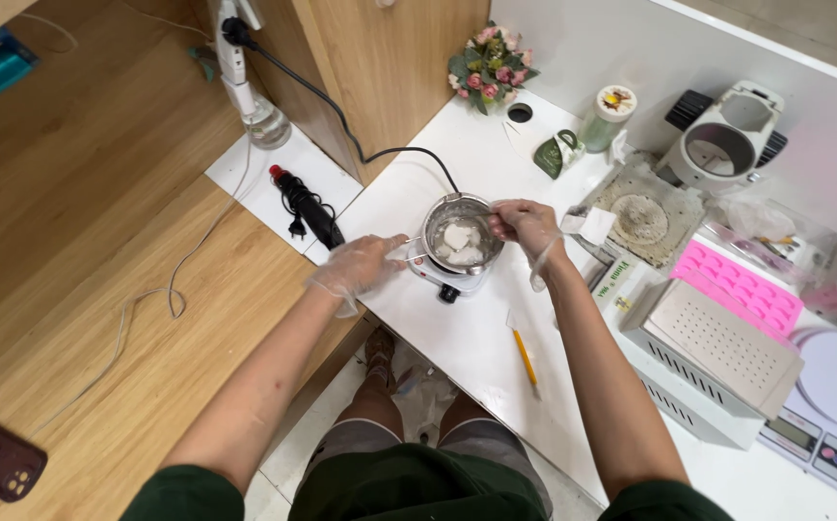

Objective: Stirring and melting wax in a small pot on a heating plate, then plugging in an electric fan.

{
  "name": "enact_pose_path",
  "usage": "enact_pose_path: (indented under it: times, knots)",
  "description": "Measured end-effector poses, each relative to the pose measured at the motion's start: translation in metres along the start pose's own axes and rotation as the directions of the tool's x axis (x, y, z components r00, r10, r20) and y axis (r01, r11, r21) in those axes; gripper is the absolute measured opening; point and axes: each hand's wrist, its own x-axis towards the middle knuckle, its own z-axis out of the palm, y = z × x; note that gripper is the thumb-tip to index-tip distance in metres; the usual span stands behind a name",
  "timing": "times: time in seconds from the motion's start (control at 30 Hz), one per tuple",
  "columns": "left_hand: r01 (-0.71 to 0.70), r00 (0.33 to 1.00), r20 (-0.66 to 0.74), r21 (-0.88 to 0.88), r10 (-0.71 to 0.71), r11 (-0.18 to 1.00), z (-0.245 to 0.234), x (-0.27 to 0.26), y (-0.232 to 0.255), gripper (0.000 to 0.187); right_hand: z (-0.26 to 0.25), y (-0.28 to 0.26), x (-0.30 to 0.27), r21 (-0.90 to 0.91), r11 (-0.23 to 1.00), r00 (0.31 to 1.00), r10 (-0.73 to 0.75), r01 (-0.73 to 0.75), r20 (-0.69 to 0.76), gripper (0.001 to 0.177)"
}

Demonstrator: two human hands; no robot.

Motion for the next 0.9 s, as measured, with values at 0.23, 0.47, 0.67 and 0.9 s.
enact_pose_path:
  times: [0.23, 0.47, 0.67, 0.9]
  knots:
    - [-0.005, 0.977, -0.212, -0.077, -0.012, 0.997, 0.047, -0.031, 0.006, 0.06, 0.008, 0.03, -0.015, -0.062, 0.977, 0.97, -0.21, 0.204, -0.123, 0.024]
    - [0.012, 0.967, -0.242, -0.245, -0.073, 0.969, 0.054, -0.04, 0.012, 0.056, 0.033, 0.017, -0.059, -0.38, 0.907, 0.94, -0.273, 0.18, -0.205, 0.025]
    - [0.067, 0.993, -0.069, -0.364, -0.098, 0.929, 0.045, -0.038, 0.003, 0.071, 0.044, 0.012, -0.078, -0.53, 0.836, 0.899, -0.332, 0.14, -0.286, 0.031]
    - [0.053, 0.99, -0.081, -0.538, -0.114, 0.841, 0.051, -0.074, -0.04, 0.078, 0.052, 0.016, -0.094, -0.684, 0.729, 0.895, -0.316, 0.017, -0.315, 0.037]
